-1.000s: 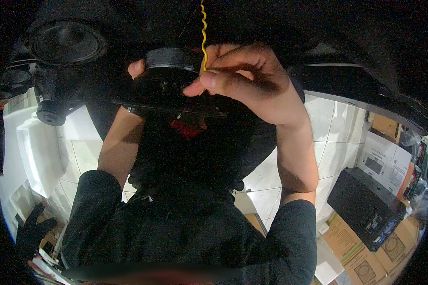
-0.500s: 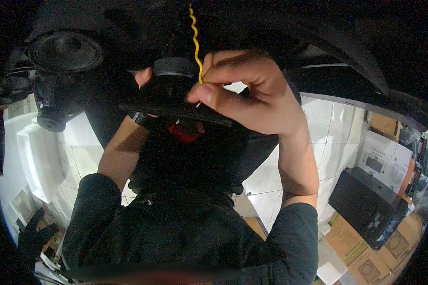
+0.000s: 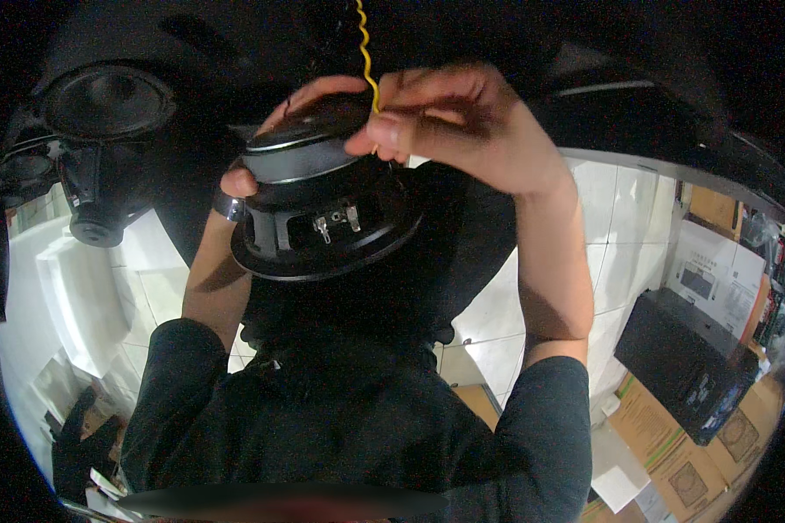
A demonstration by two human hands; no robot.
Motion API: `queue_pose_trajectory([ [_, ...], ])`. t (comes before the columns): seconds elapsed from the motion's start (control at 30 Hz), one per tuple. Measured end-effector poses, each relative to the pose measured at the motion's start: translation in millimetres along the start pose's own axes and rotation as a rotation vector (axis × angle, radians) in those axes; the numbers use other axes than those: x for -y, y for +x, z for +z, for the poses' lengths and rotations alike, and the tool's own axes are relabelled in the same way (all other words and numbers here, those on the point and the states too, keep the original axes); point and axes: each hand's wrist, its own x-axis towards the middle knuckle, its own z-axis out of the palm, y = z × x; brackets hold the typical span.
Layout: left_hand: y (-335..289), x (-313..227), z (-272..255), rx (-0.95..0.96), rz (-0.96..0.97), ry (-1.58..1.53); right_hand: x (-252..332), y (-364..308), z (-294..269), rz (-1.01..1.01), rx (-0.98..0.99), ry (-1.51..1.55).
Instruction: The person installs speakers into a large black speaker cabinet. They place a speaker into a circular cutout, connect yellow wires to the terminals, and secure the speaker in place. The person repeats this process for multiple speakers within the cabinet.
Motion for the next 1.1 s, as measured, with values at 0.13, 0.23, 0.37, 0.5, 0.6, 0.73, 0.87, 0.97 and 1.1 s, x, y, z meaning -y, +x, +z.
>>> queue_pose_trajectory([
  [0.13, -4, -1, -6, -0.002, 0.029, 0.02, -8, -1, -6, -0.078, -0.01, 0.022],
  [0.23, -3, -4, -7, 0.028, 0.063, 0.05, -17, -3, -11, -0.042, -0.019, 0.01],
  [0.37, -2, -10, -10, 0.06, 0.105, 0.105, -19, 0, -5, -0.156, -0.073, 0.061],
  [0.5, 0, -7, -11, 0.155, 0.149, 0.096, 1, -7, 5, 0.098, -0.169, 0.112],
  [0.6, 0, -8, -13, 0.184, 0.167, 0.095, 6, -2, 16, 0.05, -0.197, 0.049],
  [0.73, -3, -9, -14, 0.145, 0.127, 0.109, 19, -13, 21, 0.032, -0.291, -0.261],
  [0.87, -2, -5, -8, 0.072, 0.124, 0.107, 35, -37, 29, -0.204, -0.189, -0.437],
  [0.97, -3, -5, -3, 0.074, 0.07, 0.086, 32, -37, 30, -0.351, -0.087, -0.585],
  [1.1, -6, -2, 8, 0.044, 0.005, 0.044, 23, -33, 28, -0.553, 0.058, -0.662],
])
